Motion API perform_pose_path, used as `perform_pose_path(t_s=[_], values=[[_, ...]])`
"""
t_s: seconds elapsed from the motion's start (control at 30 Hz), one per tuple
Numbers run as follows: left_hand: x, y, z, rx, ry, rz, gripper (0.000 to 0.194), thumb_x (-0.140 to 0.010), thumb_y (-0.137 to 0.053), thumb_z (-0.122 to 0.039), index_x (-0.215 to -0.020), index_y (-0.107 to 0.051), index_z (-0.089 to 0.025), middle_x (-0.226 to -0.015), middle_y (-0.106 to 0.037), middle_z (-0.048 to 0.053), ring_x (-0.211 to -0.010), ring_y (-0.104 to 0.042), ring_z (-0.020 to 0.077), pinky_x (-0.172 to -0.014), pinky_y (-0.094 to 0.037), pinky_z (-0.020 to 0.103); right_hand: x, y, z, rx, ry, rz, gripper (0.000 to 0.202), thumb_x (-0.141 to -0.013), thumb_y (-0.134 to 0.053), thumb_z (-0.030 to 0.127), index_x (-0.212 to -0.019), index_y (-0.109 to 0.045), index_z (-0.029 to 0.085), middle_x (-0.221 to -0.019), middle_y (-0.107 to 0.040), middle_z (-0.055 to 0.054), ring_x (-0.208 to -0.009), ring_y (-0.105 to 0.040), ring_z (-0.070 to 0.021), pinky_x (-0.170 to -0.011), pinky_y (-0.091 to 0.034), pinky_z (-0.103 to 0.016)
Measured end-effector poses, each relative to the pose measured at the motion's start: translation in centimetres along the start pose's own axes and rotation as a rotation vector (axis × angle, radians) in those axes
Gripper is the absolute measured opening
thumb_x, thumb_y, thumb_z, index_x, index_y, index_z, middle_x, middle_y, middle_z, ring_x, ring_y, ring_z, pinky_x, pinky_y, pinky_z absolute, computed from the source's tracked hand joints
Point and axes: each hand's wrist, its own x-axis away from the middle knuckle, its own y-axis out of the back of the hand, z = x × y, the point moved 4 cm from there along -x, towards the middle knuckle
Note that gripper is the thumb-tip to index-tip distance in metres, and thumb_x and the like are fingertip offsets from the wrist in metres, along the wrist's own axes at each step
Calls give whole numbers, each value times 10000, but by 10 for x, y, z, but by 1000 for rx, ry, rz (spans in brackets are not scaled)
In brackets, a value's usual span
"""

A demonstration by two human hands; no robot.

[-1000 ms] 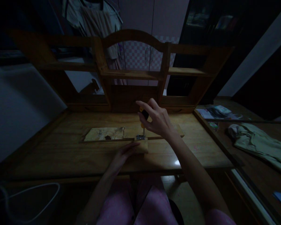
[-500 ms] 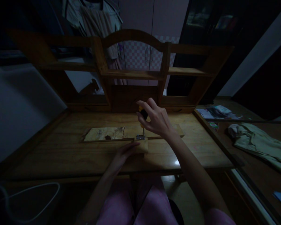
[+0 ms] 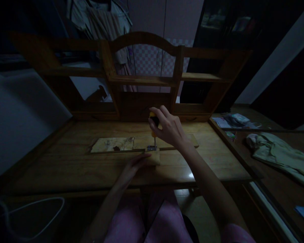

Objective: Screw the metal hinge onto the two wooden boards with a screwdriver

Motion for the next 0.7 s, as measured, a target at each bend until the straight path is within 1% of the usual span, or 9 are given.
perform_pose_path(t_s=[0.13, 0.3, 0.43, 0.57, 0.7], values=[[-1, 0, 2, 10, -12, 2, 314, -897, -610, -345, -1144, -758, -220, -1278, -703, 57, -1281, -585, 289, -1162, -390, 398, 1, 0, 0, 1, -4, -1, 351, -986, -504, 310, -1302, -571, 173, -1014, -591, -66, -742, -568, -138, -667, -495, -306], [0, 0, -2, 8, 9, -1, 336, -891, -604, -340, -1146, -757, -184, -1283, -698, 78, -1291, -576, 291, -1180, -367, 396, 1, 0, 1, 1, -9, -3, 354, -980, -507, 312, -1303, -563, 177, -1019, -609, -64, -740, -572, -140, -668, -494, -308], [0, -1, -2, 9, 2, 9, 345, -892, -597, -342, -1155, -751, -180, -1286, -696, 80, -1287, -578, 294, -1180, -370, 412, 0, 0, 1, 3, -20, 1, 353, -982, -504, 311, -1295, -568, 161, -1028, -618, -71, -748, -582, -144, -673, -495, -306], [-2, 1, 3, 0, -32, 8, 348, -900, -593, -357, -1162, -747, -189, -1290, -693, 88, -1277, -587, 294, -1177, -372, 439, 0, -1, 1, 18, -26, -3, 337, -975, -516, 319, -1278, -575, 185, -1028, -632, -71, -753, -598, -155, -665, -488, -305], [-3, 1, 4, -21, -21, -3, 341, -887, -605, -346, -1148, -749, -180, -1268, -704, 102, -1256, -603, 294, -1172, -369, 471, -1, -1, 0, 12, -23, -19, 310, -969, -527, 322, -1245, -581, 193, -1017, -645, -71, -744, -597, -154, -662, -473, -291]])
